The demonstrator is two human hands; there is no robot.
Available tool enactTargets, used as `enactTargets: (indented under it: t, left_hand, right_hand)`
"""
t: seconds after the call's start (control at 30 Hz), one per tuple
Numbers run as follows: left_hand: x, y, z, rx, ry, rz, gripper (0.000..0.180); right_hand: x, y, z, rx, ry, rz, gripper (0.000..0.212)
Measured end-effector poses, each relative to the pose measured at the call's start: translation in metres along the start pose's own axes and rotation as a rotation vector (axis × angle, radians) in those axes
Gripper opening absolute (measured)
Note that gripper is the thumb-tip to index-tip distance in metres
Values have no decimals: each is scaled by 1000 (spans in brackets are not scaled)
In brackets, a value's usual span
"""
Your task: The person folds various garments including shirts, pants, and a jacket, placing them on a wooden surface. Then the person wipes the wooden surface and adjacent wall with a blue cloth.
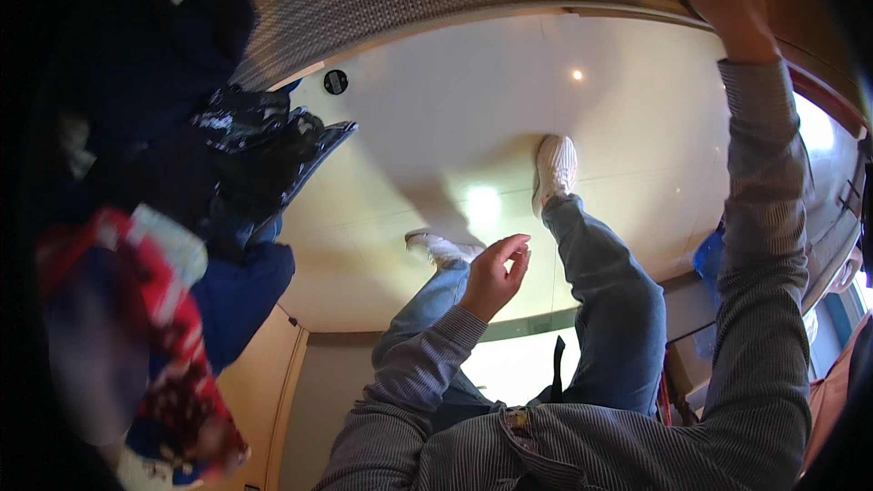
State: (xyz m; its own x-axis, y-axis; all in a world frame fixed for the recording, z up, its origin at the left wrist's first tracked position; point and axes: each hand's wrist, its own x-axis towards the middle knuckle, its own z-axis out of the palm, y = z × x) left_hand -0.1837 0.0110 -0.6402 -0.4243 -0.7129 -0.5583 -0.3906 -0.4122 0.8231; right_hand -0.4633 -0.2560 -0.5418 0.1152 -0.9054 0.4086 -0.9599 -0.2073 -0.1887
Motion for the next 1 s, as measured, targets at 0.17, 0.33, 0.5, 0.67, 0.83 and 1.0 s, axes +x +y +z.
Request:
enactTargets:
  t: [0.17, 0.33, 0.5, 0.67, 0.83, 1.0]
  left_hand:
    - [-54, 35, -7, 45, -53, -13, 20]
    - [-101, 65, -31, 91, 2, -111, 20]
    - [-139, 114, -36, 82, 77, -107, 20]
    - [-160, 178, -42, 130, 114, -103, 22]
    - [-172, 260, -61, 125, 143, -128, 25]
    - [-168, 333, -90, 167, 214, 3, 26]
  right_hand:
    - [7, -2, 3, 50, 89, -54, 33]
    - [-4, -10, 0, 100, 132, 35, 32]
    - [-39, -31, -20, 156, -19, 104, 31]
    - [-100, -35, -36, 325, -933, 501, 28]
    - [-193, -84, -100, 221, -1327, 26, 31]
    - [-162, -103, -219, 1066, -1235, 901, 46]
